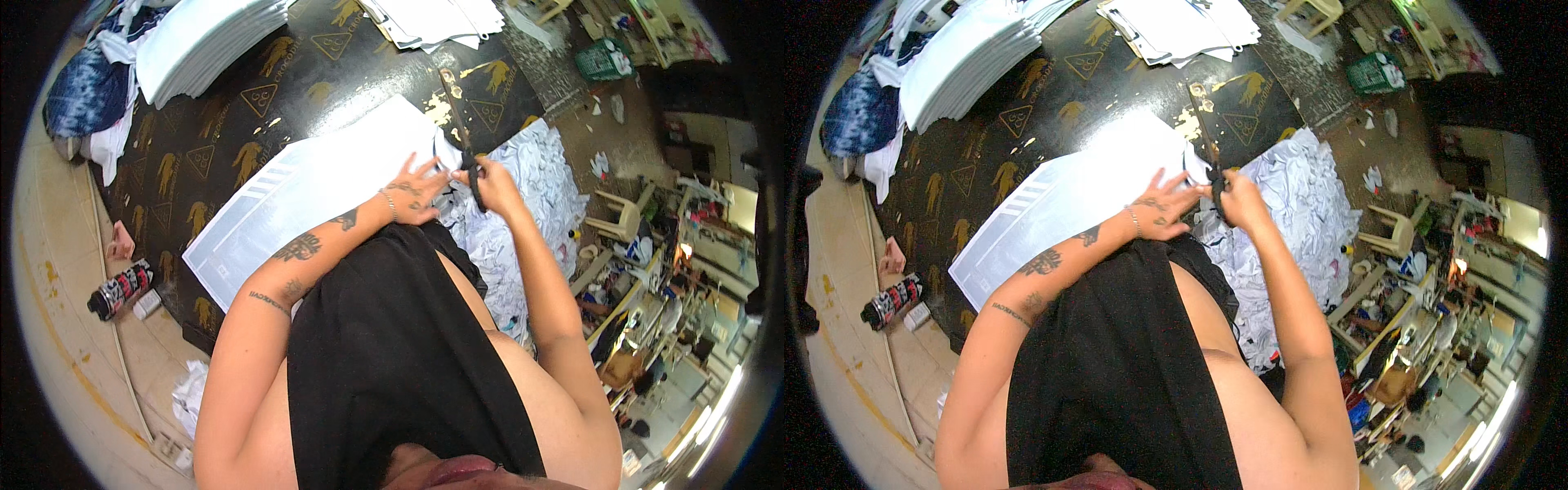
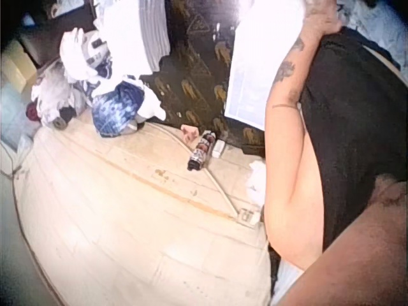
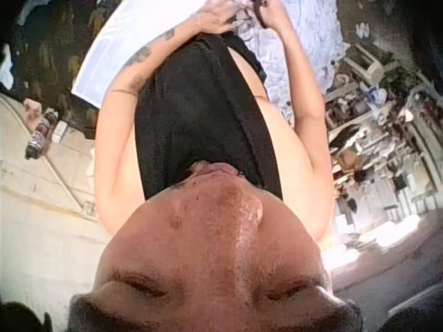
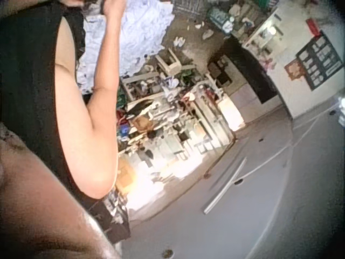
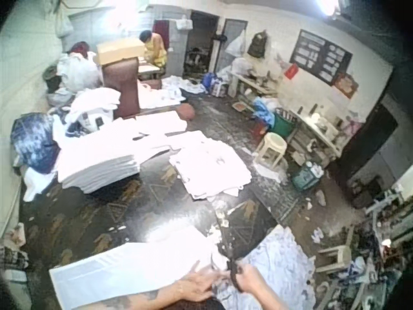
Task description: The person cuts a white fabric sheet on a table using shears, then folds the cut piece and places it on a stack. They repeat this process with additional white fabric sheets, cutting and stacking the pieces.
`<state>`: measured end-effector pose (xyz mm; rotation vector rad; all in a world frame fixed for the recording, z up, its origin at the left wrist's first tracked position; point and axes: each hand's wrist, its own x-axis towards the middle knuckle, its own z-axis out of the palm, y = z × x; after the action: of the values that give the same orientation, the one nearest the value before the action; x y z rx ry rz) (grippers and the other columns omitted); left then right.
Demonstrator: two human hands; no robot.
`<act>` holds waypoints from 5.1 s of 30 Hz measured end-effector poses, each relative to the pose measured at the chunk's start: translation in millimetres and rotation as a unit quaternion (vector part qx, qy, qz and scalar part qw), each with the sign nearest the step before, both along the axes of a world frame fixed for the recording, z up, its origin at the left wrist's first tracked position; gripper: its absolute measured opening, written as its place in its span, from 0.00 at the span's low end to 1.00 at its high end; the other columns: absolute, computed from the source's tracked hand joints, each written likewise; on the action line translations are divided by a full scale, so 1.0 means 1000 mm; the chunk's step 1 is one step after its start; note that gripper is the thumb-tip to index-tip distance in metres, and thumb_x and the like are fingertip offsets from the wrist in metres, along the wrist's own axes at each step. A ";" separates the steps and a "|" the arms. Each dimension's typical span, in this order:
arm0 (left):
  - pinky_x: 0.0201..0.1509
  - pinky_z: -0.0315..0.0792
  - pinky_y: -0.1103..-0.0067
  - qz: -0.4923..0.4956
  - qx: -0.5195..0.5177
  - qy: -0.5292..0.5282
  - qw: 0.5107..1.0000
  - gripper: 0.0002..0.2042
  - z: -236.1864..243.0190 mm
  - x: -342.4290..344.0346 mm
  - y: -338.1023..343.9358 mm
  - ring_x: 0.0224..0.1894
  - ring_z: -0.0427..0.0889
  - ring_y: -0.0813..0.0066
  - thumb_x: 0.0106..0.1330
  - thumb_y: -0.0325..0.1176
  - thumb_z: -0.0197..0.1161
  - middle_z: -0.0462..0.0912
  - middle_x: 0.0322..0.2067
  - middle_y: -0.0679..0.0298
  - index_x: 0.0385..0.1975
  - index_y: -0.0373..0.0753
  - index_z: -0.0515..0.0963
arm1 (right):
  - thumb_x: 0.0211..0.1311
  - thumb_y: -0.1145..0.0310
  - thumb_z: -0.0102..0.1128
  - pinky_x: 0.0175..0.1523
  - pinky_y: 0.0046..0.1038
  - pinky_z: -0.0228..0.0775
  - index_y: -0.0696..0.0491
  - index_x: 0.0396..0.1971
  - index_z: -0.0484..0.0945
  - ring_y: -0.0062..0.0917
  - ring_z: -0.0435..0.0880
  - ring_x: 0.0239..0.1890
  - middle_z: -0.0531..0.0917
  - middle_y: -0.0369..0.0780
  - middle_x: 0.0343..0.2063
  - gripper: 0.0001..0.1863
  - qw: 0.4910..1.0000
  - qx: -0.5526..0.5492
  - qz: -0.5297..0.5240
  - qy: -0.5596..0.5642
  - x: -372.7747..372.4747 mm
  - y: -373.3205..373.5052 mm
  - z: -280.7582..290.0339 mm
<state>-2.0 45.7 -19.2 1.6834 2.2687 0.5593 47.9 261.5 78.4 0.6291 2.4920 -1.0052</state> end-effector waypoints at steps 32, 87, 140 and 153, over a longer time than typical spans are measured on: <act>0.55 0.80 0.71 0.614 0.289 -0.105 0.727 0.25 0.126 0.069 -0.087 0.52 0.85 0.65 0.61 0.32 0.77 0.84 0.49 0.57 0.58 0.36 0.79 | 0.65 0.47 0.73 0.70 0.38 0.66 0.57 0.80 0.50 0.39 0.73 0.68 0.71 0.57 0.69 0.55 0.892 -0.378 0.216 -0.120 -0.112 -0.053 -0.021; 0.78 0.40 0.45 0.728 -0.065 0.123 0.671 0.31 -0.027 -0.052 -0.212 0.80 0.52 0.45 0.72 0.36 0.56 0.56 0.76 0.43 0.77 0.43 0.65 | 0.67 0.64 0.71 0.56 0.33 0.79 0.55 0.48 0.87 0.33 0.88 0.50 0.88 0.45 0.48 0.15 0.759 -0.199 0.387 0.485 -0.320 -0.079 0.103; 0.48 0.79 0.68 0.552 0.130 -0.267 0.779 0.11 0.073 0.084 -0.351 0.41 0.86 0.61 0.78 0.37 0.57 0.87 0.42 0.57 0.47 0.37 0.83 | 0.73 0.62 0.63 0.50 0.32 0.78 0.57 0.48 0.83 0.25 0.87 0.42 0.89 0.43 0.40 0.14 0.830 -0.178 0.529 0.027 -0.171 -0.194 -0.039; 0.67 0.72 0.60 0.701 0.257 -0.227 0.625 0.28 0.083 -0.045 -0.286 0.62 0.79 0.40 0.64 0.33 0.61 0.77 0.59 0.41 0.66 0.37 0.66 | 0.62 0.67 0.68 0.48 0.29 0.77 0.60 0.44 0.82 0.30 0.85 0.42 0.87 0.43 0.40 0.15 0.917 -0.228 0.322 0.056 -0.187 -0.262 -0.009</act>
<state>-46.8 -240.5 63.9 -0.6232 2.6029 1.7384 -139.0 -0.5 69.6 -0.3834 2.1713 -1.2843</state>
